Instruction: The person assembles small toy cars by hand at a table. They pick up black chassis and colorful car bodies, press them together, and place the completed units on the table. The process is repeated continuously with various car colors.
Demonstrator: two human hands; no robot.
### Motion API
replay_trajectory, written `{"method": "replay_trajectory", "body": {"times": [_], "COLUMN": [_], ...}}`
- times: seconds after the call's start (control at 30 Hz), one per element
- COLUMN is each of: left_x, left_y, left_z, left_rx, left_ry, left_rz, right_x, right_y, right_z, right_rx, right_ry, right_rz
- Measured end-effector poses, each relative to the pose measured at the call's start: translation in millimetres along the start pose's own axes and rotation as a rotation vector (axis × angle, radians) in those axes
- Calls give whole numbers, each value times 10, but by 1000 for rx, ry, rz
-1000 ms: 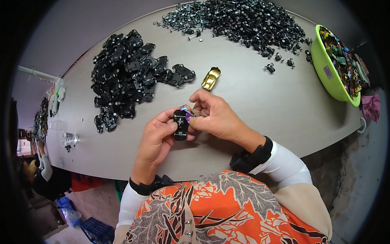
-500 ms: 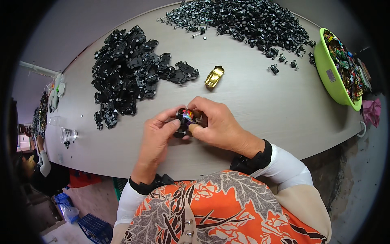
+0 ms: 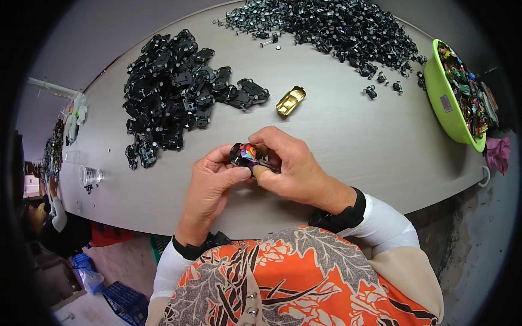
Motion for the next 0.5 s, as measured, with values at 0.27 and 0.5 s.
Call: {"method": "replay_trajectory", "body": {"times": [0.27, 0.5], "left_x": [-143, -124], "left_y": [43, 55], "left_z": [-14, -39], "left_rx": [101, 91], "left_ry": [38, 47], "left_rz": [-161, -151], "right_x": [12, 60], "right_y": [85, 20], "right_z": [-11, -67], "right_rx": [-147, -132], "right_ry": [43, 168], "right_rz": [463, 467]}}
Point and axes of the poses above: each hand's wrist, its own z-axis towards the middle knuckle, its own y-axis out of the back of the hand, x = y × z, the point moved 2 cm from there along z, towards the middle knuckle, and after that the axes turned 8 degrees about y, right-handed, at the moved point
